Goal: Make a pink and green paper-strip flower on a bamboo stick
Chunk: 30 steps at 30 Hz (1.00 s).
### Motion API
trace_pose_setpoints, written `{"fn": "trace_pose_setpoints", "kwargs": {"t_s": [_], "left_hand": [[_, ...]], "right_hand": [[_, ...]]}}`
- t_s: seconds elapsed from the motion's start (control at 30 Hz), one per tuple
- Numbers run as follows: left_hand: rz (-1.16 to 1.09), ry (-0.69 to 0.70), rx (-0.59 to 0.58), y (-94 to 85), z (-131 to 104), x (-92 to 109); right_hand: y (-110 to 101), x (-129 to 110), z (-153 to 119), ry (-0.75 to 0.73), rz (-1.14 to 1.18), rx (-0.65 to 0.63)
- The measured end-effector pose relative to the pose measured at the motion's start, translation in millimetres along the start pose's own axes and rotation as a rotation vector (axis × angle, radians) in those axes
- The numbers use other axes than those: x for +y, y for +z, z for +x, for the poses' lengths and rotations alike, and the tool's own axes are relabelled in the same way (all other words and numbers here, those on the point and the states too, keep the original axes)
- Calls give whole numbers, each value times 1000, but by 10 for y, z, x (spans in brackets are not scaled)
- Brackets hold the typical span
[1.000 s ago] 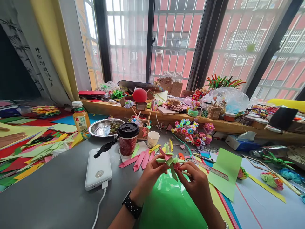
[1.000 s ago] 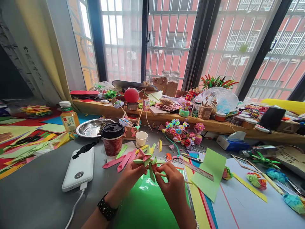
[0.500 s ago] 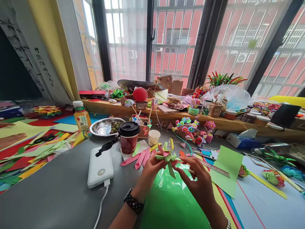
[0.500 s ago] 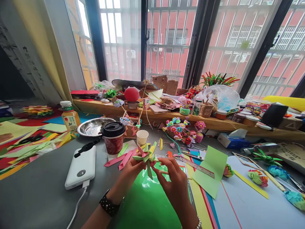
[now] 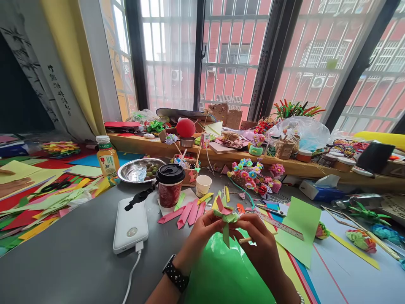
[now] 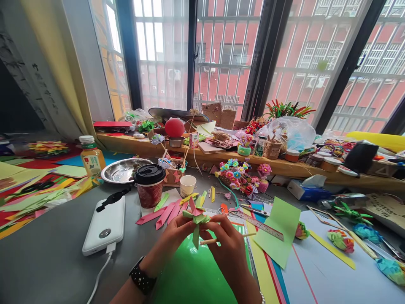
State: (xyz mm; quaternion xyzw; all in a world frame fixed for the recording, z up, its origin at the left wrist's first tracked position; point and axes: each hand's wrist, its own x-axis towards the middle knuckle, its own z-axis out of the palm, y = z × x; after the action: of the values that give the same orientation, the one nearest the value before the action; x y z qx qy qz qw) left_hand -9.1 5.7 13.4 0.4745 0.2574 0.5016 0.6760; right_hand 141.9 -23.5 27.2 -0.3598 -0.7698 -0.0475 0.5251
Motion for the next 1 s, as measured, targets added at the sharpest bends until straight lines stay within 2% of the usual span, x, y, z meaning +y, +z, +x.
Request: {"fn": "trace_pose_setpoints", "kwargs": {"t_s": [0.17, 0.63, 1.0], "left_hand": [[-55, -41, -39, -2, 7, -12], [-156, -104, 42, 14, 13, -49], [-148, -69, 2, 20, 4, -70]], "right_hand": [[6, -9, -1, -31, -6, 22], [45, -48, -12, -97, -58, 110], [37, 2, -37, -24, -30, 31]]}}
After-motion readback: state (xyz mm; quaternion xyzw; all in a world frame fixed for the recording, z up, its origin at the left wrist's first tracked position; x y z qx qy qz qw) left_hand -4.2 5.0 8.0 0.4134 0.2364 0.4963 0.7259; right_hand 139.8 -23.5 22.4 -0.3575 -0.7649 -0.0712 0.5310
